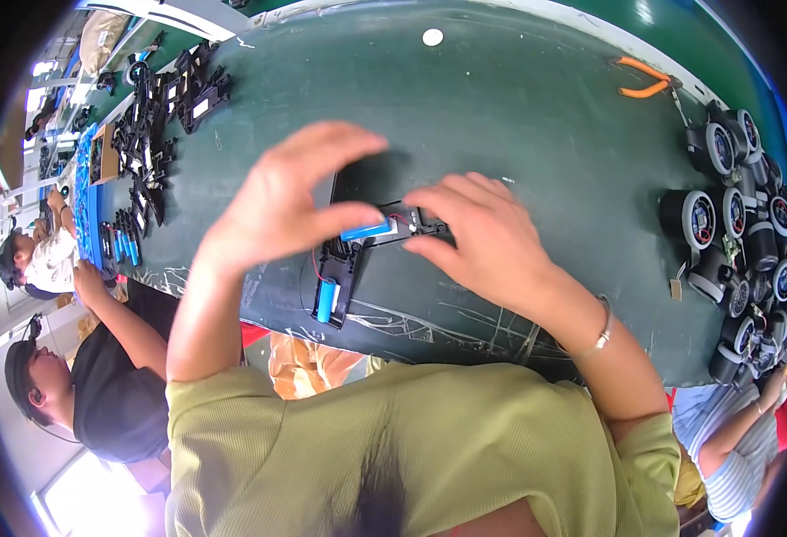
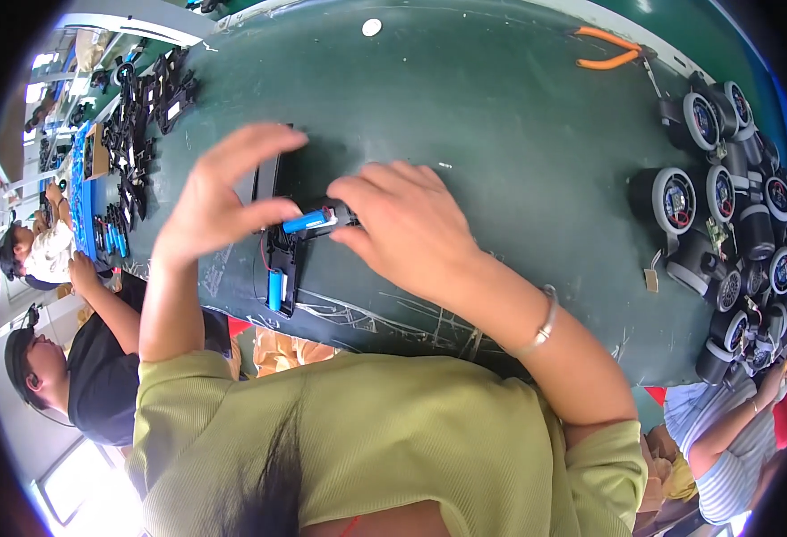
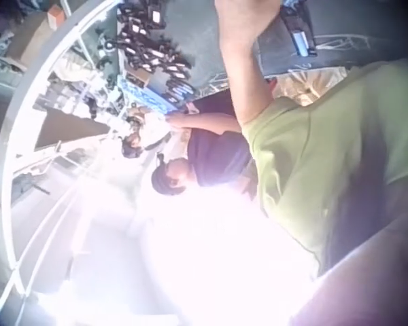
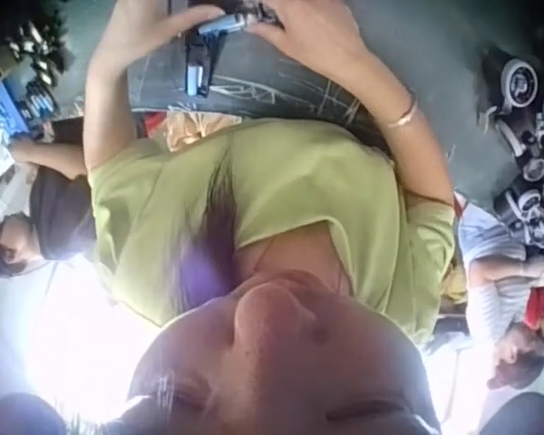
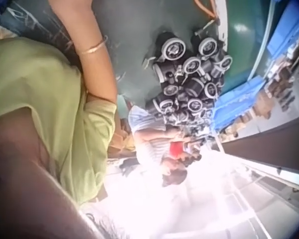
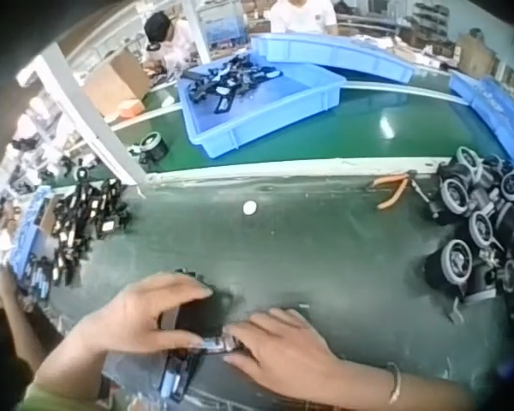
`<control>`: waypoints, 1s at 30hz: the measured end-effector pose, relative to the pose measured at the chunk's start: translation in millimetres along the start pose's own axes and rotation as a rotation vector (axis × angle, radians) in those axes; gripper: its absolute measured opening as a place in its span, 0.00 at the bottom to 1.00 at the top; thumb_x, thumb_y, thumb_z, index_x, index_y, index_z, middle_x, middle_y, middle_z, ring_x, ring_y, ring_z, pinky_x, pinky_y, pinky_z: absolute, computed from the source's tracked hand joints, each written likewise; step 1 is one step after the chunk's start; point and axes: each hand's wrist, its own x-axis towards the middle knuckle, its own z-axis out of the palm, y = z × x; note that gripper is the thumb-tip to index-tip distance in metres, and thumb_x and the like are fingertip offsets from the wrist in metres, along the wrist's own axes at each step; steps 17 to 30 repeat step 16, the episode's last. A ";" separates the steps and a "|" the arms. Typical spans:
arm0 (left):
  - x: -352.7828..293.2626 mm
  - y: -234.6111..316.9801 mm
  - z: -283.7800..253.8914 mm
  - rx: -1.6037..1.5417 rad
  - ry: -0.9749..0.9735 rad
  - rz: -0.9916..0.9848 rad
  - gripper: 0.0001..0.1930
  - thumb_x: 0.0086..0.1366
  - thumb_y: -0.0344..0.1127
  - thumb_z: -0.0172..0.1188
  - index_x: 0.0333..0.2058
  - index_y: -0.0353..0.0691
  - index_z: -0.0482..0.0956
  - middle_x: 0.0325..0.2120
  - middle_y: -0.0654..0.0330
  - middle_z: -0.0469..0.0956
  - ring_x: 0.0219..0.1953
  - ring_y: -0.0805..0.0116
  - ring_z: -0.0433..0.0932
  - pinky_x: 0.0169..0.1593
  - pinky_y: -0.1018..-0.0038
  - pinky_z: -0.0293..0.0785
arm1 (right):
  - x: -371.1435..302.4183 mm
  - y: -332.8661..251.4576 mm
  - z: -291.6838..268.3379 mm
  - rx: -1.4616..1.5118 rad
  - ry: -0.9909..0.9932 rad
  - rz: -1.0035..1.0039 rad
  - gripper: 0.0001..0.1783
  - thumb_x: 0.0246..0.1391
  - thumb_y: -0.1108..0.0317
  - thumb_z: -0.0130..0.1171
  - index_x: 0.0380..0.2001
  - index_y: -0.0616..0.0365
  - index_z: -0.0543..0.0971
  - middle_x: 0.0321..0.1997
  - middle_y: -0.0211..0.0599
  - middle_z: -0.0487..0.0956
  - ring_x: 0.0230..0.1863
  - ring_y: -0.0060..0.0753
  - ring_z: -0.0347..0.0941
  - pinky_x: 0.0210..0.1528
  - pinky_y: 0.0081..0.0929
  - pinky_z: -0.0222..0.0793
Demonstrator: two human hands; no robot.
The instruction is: The person assembles electronic components by hand, inserting batteries and wires into plastic housings for a wheel-based device.
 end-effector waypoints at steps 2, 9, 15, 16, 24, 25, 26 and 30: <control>-7.0 9.7 11.4 0.041 -0.027 0.021 0.27 0.43 0.33 0.71 0.45 0.36 0.75 0.43 0.52 0.74 0.47 0.54 0.72 0.51 0.66 0.68 | 2.6 3.6 10.1 0.084 -0.001 -0.081 0.05 0.44 0.68 0.62 0.27 0.55 0.78 0.28 0.36 0.75 0.34 0.41 0.71 0.34 0.34 0.67; 19.4 21.4 55.8 0.020 0.031 0.218 0.04 0.52 0.27 0.63 0.27 0.35 0.79 0.22 0.58 0.77 0.25 0.63 0.76 0.33 0.70 0.71 | -33.4 6.6 -33.8 0.398 0.109 0.189 0.03 0.48 0.74 0.58 0.29 0.60 0.78 0.28 0.37 0.76 0.27 0.31 0.73 0.28 0.25 0.69; 57.1 63.5 55.6 -0.391 -0.058 -0.023 0.05 0.59 0.28 0.59 0.33 0.36 0.80 0.23 0.58 0.78 0.27 0.69 0.78 0.33 0.78 0.72 | -77.9 6.0 -53.6 0.344 0.286 0.294 0.03 0.49 0.75 0.58 0.29 0.62 0.77 0.28 0.38 0.76 0.28 0.30 0.74 0.30 0.25 0.70; 60.5 66.3 55.5 -0.382 -0.066 -0.015 0.05 0.59 0.28 0.59 0.33 0.36 0.80 0.23 0.58 0.78 0.27 0.69 0.78 0.33 0.78 0.72 | -82.8 7.8 -54.8 0.322 0.305 0.289 0.03 0.49 0.74 0.58 0.29 0.62 0.77 0.29 0.38 0.76 0.28 0.30 0.74 0.31 0.25 0.70; 60.5 66.3 55.5 -0.382 -0.066 -0.015 0.05 0.59 0.28 0.59 0.33 0.36 0.80 0.23 0.58 0.78 0.27 0.69 0.78 0.33 0.78 0.72 | -82.8 7.8 -54.8 0.322 0.305 0.289 0.03 0.49 0.74 0.58 0.29 0.62 0.77 0.29 0.38 0.76 0.28 0.30 0.74 0.31 0.25 0.70; 60.5 66.3 55.5 -0.382 -0.066 -0.015 0.05 0.59 0.28 0.59 0.33 0.36 0.80 0.23 0.58 0.78 0.27 0.69 0.78 0.33 0.78 0.72 | -82.8 7.8 -54.8 0.322 0.305 0.289 0.03 0.49 0.74 0.58 0.29 0.62 0.77 0.29 0.38 0.76 0.28 0.30 0.74 0.31 0.25 0.70; 60.5 66.3 55.5 -0.382 -0.066 -0.015 0.05 0.59 0.28 0.59 0.33 0.36 0.80 0.23 0.58 0.78 0.27 0.69 0.78 0.33 0.78 0.72 | -82.8 7.8 -54.8 0.322 0.305 0.289 0.03 0.49 0.74 0.58 0.29 0.62 0.77 0.29 0.38 0.76 0.28 0.30 0.74 0.31 0.25 0.70; 60.5 66.3 55.5 -0.382 -0.066 -0.015 0.05 0.59 0.28 0.59 0.33 0.36 0.80 0.23 0.58 0.78 0.27 0.69 0.78 0.33 0.78 0.72 | -82.8 7.8 -54.8 0.322 0.305 0.289 0.03 0.49 0.74 0.58 0.29 0.62 0.77 0.29 0.38 0.76 0.28 0.30 0.74 0.31 0.25 0.70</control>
